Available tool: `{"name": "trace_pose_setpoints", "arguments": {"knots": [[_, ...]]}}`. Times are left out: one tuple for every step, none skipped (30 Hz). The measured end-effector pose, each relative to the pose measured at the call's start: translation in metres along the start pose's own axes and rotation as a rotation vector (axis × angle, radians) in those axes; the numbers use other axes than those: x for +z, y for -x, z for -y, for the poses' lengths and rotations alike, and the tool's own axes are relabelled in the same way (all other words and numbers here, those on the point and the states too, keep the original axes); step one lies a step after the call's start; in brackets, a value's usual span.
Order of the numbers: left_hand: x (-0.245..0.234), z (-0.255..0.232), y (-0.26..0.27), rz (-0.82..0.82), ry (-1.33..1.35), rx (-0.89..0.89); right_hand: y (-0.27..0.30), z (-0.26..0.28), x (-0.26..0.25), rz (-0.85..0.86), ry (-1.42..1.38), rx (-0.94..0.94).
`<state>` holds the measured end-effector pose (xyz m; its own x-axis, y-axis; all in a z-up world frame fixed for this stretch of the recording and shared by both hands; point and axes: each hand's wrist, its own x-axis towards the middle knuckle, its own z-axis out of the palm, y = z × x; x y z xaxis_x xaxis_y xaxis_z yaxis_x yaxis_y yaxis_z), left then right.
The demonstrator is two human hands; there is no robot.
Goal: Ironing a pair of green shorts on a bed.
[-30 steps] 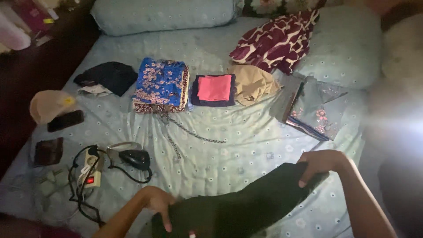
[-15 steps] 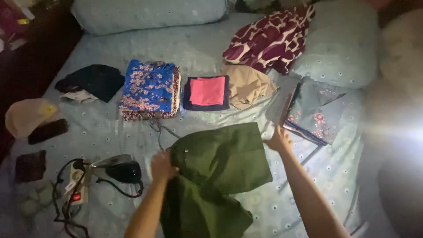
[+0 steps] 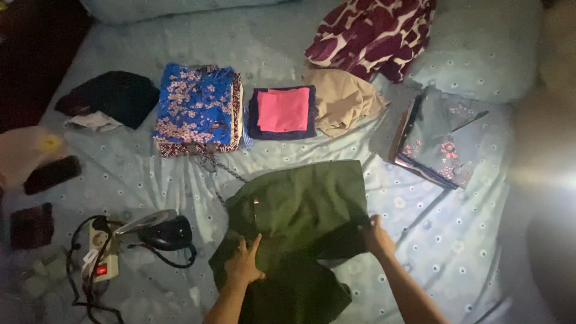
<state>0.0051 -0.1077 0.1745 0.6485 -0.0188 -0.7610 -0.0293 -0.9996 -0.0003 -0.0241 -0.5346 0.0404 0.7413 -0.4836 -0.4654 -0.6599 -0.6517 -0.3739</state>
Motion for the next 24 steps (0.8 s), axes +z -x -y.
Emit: {"name": "trace_pose_setpoints", "arguments": {"knots": [[-0.001, 0.001, -0.007, 0.005, 0.000, -0.001, 0.005, 0.000, -0.006, 0.004, 0.002, 0.002], [-0.003, 0.004, -0.014, 0.019, 0.006, 0.007, 0.008, 0.001, -0.012, -0.016, 0.007, 0.006], [-0.006, 0.006, -0.022, 0.033, 0.013, 0.015, 0.012, 0.003, -0.018, -0.036, 0.012, 0.010], [-0.011, 0.006, -0.023, 0.036, 0.012, 0.015, 0.016, 0.010, -0.020, -0.033, 0.012, 0.012], [-0.016, 0.006, -0.025, 0.027, 0.020, 0.007, 0.019, 0.018, -0.023, -0.025, 0.044, 0.069], [-0.022, 0.003, -0.027, 0.019, 0.029, 0.002, 0.021, 0.024, -0.029, -0.020, 0.077, 0.126], [-0.026, 0.003, -0.028, 0.022, 0.030, 0.003, 0.027, 0.038, -0.035, -0.019, 0.080, 0.128], [-0.032, 0.005, -0.030, -0.135, 0.037, -0.016, 0.030, 0.056, -0.040, -0.255, 0.128, 0.036], [-0.038, 0.007, -0.032, -0.291, 0.044, -0.041, 0.034, 0.074, -0.045, -0.488, 0.175, -0.063], [-0.034, 0.007, -0.047, -0.289, 0.047, -0.040, 0.020, 0.076, -0.038, -0.489, 0.179, -0.063], [-0.031, 0.007, -0.062, -0.380, -0.005, 0.081, 0.005, 0.078, -0.031, -0.382, 0.120, -0.177], [-0.028, 0.009, -0.077, -0.469, -0.061, 0.202, -0.009, 0.082, -0.022, -0.279, 0.066, -0.295], [-0.030, 0.008, -0.081, -0.469, -0.060, 0.200, -0.019, 0.083, -0.014, -0.277, 0.067, -0.296], [-0.034, 0.008, -0.087, -0.561, -0.038, 0.275, -0.032, 0.085, -0.006, -0.255, 0.076, -0.505], [-0.039, 0.007, -0.094, -0.650, -0.017, 0.354, -0.044, 0.087, 0.001, -0.229, 0.087, -0.714], [-0.053, 0.008, -0.079, -0.650, -0.021, 0.355, -0.050, 0.078, 0.005, -0.230, 0.084, -0.711], [-0.067, 0.010, -0.064, -0.367, 0.108, 0.130, -0.057, 0.070, 0.008, -0.224, 0.177, -0.641], [-0.082, 0.007, -0.051, -0.086, 0.239, -0.096, -0.067, 0.060, 0.007, -0.219, 0.274, -0.569], [-0.090, 0.009, -0.050, -0.086, 0.241, -0.091, -0.070, 0.063, 0.002, -0.222, 0.277, -0.567], [-0.097, 0.012, -0.048, 0.007, 0.247, -0.119, -0.071, 0.064, -0.002, -0.195, 0.290, -0.582], [-0.102, 0.015, -0.045, 0.099, 0.252, -0.146, -0.071, 0.065, -0.005, -0.168, 0.302, -0.598], [-0.075, 0.025, -0.083, 0.102, 0.250, -0.144, -0.072, 0.072, -0.008, -0.167, 0.304, -0.594], [-0.047, 0.035, -0.121, -0.086, 0.199, -0.071, -0.073, 0.079, -0.011, -0.196, 0.282, -0.502], [-0.018, 0.048, -0.158, -0.276, 0.149, -0.013, -0.074, 0.089, -0.011, -0.219, 0.260, -0.414]]}}
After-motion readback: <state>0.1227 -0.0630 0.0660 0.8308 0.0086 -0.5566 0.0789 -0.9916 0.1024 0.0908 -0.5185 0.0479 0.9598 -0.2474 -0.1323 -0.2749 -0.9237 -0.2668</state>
